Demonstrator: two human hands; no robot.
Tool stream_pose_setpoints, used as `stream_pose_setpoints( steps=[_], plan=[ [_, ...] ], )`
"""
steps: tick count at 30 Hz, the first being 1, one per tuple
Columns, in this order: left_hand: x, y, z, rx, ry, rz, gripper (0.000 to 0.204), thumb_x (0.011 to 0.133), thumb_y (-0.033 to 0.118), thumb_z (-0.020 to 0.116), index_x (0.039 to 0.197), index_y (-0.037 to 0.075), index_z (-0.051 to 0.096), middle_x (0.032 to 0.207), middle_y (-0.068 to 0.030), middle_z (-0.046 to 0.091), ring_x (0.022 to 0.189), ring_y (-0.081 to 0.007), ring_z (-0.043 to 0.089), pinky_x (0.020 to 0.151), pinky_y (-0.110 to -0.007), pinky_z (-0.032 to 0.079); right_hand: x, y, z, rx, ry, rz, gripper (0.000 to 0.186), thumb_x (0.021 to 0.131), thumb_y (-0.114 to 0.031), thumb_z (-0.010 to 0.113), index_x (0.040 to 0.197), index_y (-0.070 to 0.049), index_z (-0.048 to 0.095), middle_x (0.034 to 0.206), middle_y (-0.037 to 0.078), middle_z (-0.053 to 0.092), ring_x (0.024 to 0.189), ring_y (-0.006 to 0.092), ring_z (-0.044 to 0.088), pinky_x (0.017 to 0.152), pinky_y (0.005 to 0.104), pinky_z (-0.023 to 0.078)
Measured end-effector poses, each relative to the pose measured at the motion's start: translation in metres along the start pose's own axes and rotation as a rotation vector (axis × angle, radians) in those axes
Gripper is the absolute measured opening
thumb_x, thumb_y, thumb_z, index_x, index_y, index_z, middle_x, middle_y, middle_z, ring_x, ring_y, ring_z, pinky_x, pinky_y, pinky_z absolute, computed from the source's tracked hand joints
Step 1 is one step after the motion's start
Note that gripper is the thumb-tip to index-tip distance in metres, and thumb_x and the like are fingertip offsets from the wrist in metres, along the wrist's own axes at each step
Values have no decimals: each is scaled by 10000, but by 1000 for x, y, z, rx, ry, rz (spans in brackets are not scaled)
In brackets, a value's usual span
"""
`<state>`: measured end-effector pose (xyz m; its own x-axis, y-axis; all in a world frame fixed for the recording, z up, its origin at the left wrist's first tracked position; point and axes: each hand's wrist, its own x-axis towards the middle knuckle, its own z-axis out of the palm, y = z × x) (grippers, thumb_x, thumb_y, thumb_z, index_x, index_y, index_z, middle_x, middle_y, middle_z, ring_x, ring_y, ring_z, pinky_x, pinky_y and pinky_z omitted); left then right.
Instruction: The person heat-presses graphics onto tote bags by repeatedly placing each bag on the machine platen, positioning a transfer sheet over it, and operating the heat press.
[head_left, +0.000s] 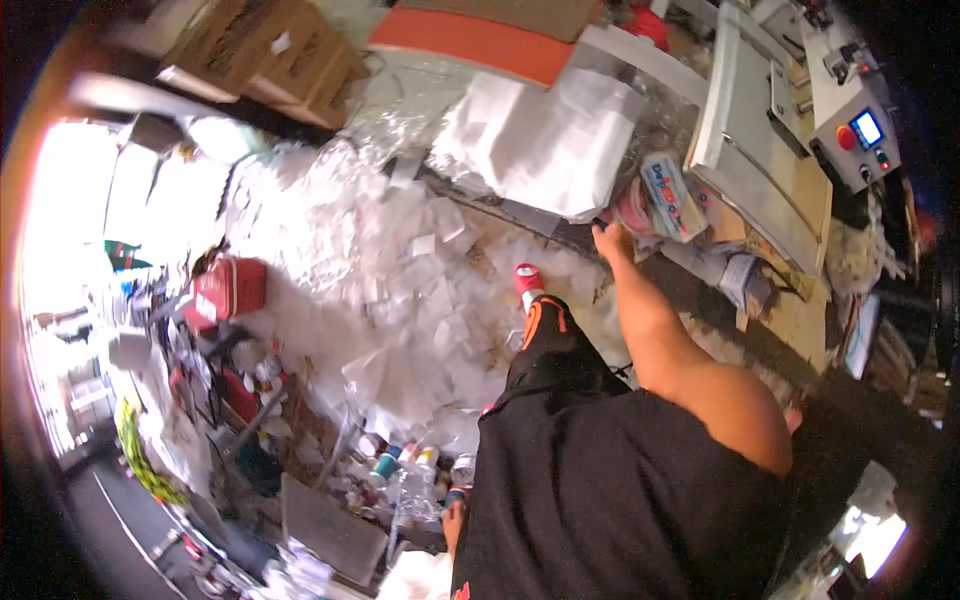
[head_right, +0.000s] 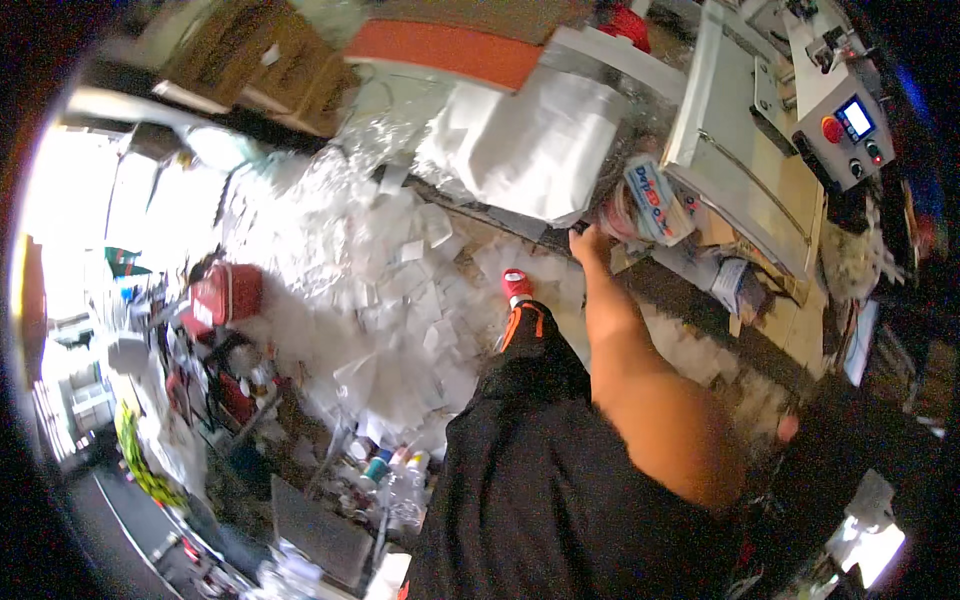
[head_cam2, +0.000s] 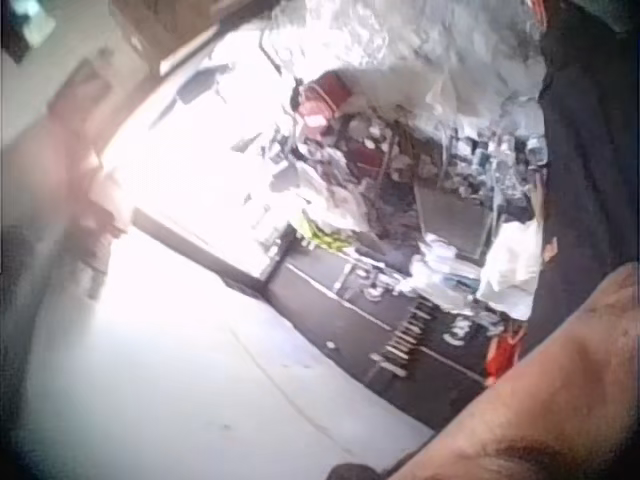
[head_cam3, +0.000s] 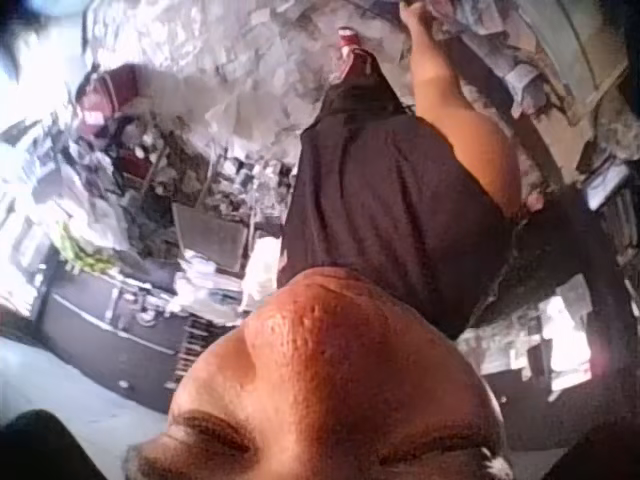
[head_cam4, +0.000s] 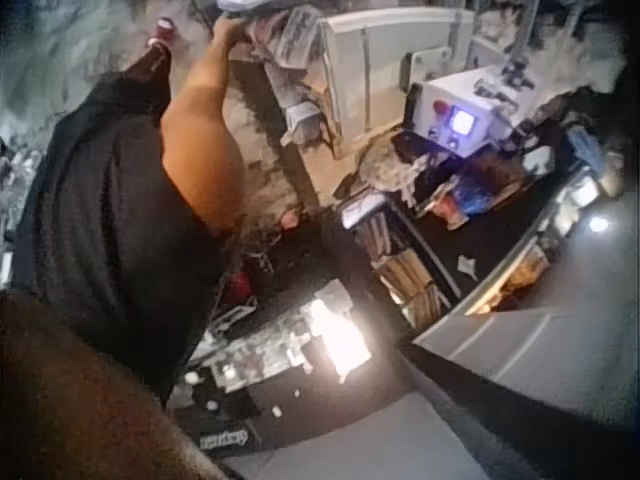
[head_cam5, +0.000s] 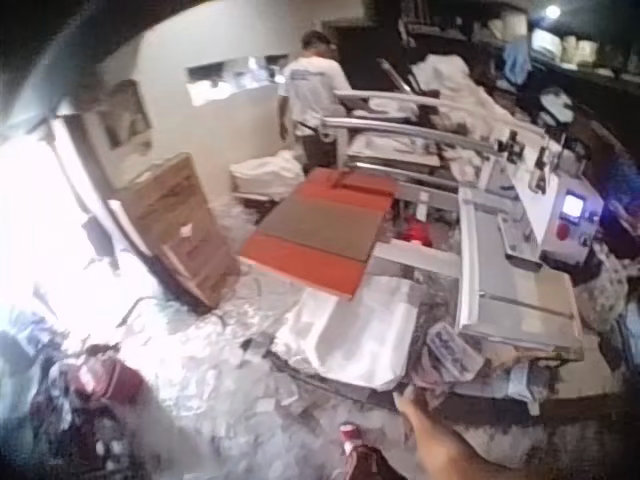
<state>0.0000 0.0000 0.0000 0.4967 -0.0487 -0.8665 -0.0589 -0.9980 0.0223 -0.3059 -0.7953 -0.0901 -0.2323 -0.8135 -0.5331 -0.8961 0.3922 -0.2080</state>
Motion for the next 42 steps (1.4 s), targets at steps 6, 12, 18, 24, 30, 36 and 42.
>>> stream_pose_setpoints(
  steps=[6,12,18,24,30,36,42],
  plan=[
    [-89,253,-128,-155,23,135,490,982,309,605,1318,-18,463,1048,-158,688,934,-184,669,797,-300,539,104,-52,-4,423,318,136,660,746,-505,723,1165,-6,619,1075,228,683,1070,393,631,925,472,493],
    [-66,309,-181,33,-10,181,463,972,262,628,1315,0,460,1044,-134,673,910,-175,673,759,-279,543,167,-50,25,394,230,301,615,695,-445,801,1104,-11,655,1086,221,685,1055,389,642,911,452,504],
    [-32,434,-196,-70,-75,365,461,971,247,613,1332,8,456,1036,-160,684,924,-190,689,766,-292,548,167,-52,-2,694,26,262,341,730,-309,729,915,-24,697,903,188,707,876,345,679,816,432,524],
    [19,587,-209,175,-193,566,421,991,237,545,1316,-19,468,972,-168,721,796,-213,708,723,-330,555,126,-30,-35,803,390,195,277,723,-266,684,838,-14,660,794,148,690,783,300,666,739,395,517],
    [118,715,-194,276,-244,789,396,974,266,576,1259,-2,516,989,-136,709,895,-212,683,726,-316,548,57,-45,-55,1619,209,217,355,759,-47,628,1108,-11,575,1003,134,607,872,243,588,731,406,496],
    [177,832,-145,-141,-955,307,435,978,346,582,1288,45,539,1131,-123,650,938,-216,653,778,-346,541,-12,-119,-80,1656,114,178,451,810,-97,579,1249,5,575,1071,156,632,925,277,616,791,417,500],
    [180,899,-96,-4,-1156,280,489,960,374,606,1267,-1,545,1097,-145,662,920,-243,660,777,-389,552,-71,-140,-90,1783,176,286,298,834,-177,583,1058,14,634,926,116,665,826,302,647,757,432,496]
  ],
)
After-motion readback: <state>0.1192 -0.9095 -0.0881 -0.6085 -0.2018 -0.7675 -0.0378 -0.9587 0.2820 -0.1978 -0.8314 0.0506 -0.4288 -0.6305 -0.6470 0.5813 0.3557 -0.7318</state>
